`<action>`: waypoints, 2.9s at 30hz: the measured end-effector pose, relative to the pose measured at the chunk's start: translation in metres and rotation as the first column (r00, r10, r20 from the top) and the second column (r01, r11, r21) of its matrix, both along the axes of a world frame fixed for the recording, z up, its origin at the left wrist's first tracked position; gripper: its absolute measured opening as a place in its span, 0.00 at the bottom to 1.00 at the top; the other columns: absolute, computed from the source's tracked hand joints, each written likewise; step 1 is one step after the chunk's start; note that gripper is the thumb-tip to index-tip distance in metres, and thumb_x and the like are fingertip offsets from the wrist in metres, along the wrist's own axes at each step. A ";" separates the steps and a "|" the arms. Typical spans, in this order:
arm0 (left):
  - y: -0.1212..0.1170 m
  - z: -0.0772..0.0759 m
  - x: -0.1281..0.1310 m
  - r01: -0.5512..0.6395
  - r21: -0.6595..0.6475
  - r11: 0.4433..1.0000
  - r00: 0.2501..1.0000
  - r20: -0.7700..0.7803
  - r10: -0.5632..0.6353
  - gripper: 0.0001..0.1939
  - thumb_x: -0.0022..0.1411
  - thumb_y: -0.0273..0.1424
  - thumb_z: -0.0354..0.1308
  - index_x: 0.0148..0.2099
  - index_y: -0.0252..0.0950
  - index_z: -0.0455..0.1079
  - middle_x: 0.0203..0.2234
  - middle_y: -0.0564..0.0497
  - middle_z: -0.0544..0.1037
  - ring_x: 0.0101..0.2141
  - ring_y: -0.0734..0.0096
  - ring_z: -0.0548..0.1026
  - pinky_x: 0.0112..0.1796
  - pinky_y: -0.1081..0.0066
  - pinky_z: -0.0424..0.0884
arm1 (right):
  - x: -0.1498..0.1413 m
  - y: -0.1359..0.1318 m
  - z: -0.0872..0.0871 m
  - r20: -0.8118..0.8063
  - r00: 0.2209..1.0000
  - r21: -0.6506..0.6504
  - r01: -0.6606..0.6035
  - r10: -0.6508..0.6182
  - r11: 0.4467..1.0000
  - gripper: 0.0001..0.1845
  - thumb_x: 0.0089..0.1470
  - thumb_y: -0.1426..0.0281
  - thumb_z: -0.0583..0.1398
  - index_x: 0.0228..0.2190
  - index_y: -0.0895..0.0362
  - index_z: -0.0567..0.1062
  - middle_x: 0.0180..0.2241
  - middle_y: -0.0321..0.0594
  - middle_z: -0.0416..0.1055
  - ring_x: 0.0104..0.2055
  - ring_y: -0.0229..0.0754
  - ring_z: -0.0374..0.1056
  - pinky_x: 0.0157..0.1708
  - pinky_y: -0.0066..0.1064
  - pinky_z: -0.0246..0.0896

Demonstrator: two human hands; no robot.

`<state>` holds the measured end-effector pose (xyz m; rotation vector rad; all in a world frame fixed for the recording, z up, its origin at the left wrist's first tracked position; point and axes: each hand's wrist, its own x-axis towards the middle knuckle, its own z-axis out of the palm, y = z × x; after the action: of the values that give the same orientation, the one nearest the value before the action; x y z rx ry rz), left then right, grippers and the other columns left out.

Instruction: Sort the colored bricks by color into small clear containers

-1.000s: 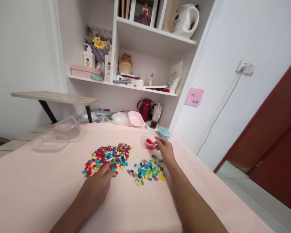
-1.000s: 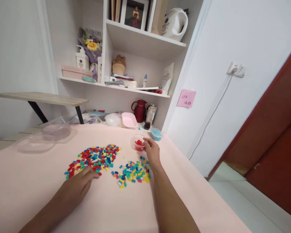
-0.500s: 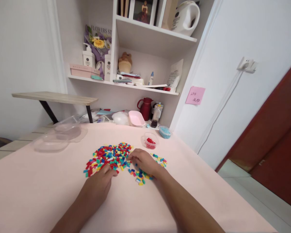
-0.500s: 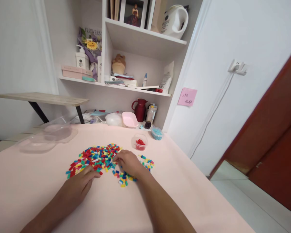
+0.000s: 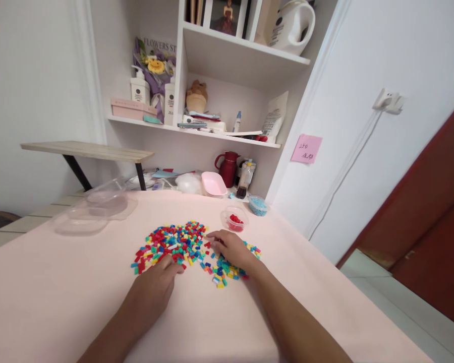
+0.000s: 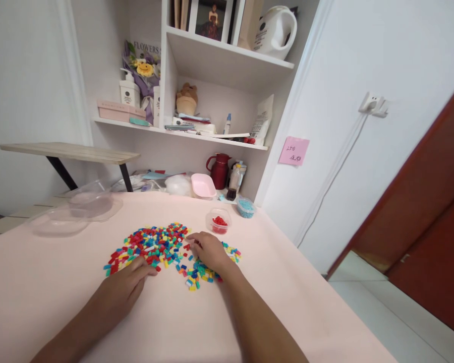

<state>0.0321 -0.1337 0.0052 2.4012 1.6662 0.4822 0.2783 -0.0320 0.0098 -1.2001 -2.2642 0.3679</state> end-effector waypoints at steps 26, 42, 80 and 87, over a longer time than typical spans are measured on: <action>-0.001 0.008 0.004 -0.041 -0.026 0.999 0.999 -0.026 0.040 0.22 0.65 0.24 0.37 0.48 0.42 0.71 0.44 0.48 0.73 0.41 0.69 0.75 0.40 0.70 0.69 | 0.049 0.006 0.032 -0.782 0.535 0.050 0.565 -0.320 0.824 0.22 0.55 0.53 0.56 0.39 0.58 0.78 0.24 0.38 0.70 0.24 0.39 0.64 0.25 0.29 0.63; -0.004 0.011 0.003 -0.040 -0.042 0.998 0.999 -0.002 0.040 0.22 0.66 0.25 0.37 0.50 0.43 0.71 0.45 0.48 0.73 0.41 0.69 0.75 0.41 0.69 0.69 | 0.026 0.012 0.008 -0.389 0.915 -0.006 0.115 -0.108 0.993 0.13 0.55 0.64 0.57 0.36 0.55 0.80 0.30 0.39 0.76 0.29 0.40 0.69 0.32 0.32 0.65; -0.002 0.003 0.001 -0.031 0.010 0.999 0.995 0.097 0.030 0.20 0.64 0.25 0.41 0.47 0.44 0.73 0.43 0.50 0.74 0.40 0.69 0.74 0.42 0.69 0.69 | 0.001 -0.006 0.010 -0.074 0.990 -0.079 -0.129 0.123 0.988 0.08 0.54 0.67 0.61 0.34 0.53 0.81 0.35 0.39 0.77 0.36 0.41 0.71 0.38 0.30 0.63; -0.001 0.004 0.003 -0.020 -0.001 1.000 0.999 0.041 0.020 0.22 0.65 0.25 0.38 0.48 0.41 0.72 0.44 0.48 0.74 0.40 0.67 0.75 0.41 0.67 0.70 | -0.012 -0.013 0.009 0.041 0.998 -0.068 -0.044 0.047 0.997 0.06 0.50 0.72 0.63 0.33 0.52 0.80 0.34 0.37 0.76 0.35 0.40 0.71 0.36 0.28 0.60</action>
<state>0.0347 -0.1351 0.0095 2.3605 1.6743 0.5304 0.2668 -0.0446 0.0190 -1.2018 -2.3354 0.4429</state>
